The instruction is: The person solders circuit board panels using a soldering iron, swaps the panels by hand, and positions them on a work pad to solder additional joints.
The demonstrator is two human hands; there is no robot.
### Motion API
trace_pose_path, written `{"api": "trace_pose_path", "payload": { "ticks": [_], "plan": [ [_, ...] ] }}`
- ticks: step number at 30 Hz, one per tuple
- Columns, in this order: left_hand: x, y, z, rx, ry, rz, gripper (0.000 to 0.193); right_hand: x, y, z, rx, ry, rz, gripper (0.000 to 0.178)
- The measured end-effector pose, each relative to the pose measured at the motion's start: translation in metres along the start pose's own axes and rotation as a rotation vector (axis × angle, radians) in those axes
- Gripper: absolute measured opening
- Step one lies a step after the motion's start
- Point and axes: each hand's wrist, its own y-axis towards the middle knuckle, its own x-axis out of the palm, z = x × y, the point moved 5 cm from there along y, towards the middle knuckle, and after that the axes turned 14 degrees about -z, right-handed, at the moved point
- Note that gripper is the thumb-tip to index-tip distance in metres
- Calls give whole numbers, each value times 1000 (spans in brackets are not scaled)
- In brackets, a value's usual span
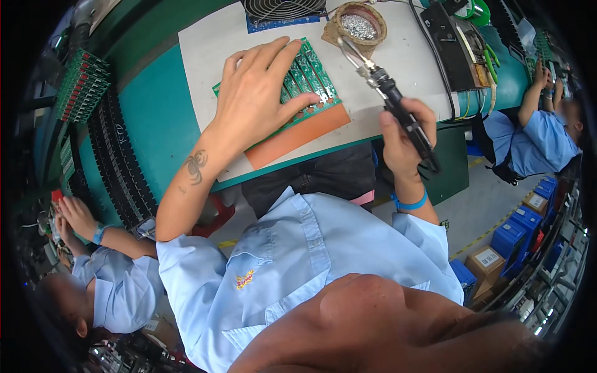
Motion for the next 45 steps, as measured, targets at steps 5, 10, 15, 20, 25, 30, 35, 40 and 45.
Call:
{"api": "trace_pose_path", "payload": {
  "ticks": [5, 10, 15, 20, 25, 30, 35, 40, 45],
  "plan": [
    [3, 19, 7, -41, 63, 26, 55, 3, 21, 6, 94, 126, -53, 42],
    [16, 20, 2, -101, 35, 61, 48, 2, 25, 11, 20, 169, -119, 41],
    [16, 18, -1, -118, 2, 56, 43, -2, 21, 12, 87, 193, -177, 43],
    [17, 16, -3, -127, -10, 52, 43, 3, 30, 2, 132, 203, -270, 45],
    [15, 16, -3, -168, -24, 50, 42, 6, 38, 5, 105, 192, -265, 44],
    [11, 16, -4, -185, -31, 43, 43, 11, 39, 8, 101, 231, -289, 44],
    [12, 15, -8, -181, -43, 67, 41, 13, 40, 8, 93, 225, -280, 44],
    [12, 15, -9, -179, -54, 70, 41, 13, 41, 9, 97, 221, -283, 43],
    [12, 15, -10, -179, -54, 74, 40, 14, 43, 9, 103, 205, -312, 44]
  ]
}}
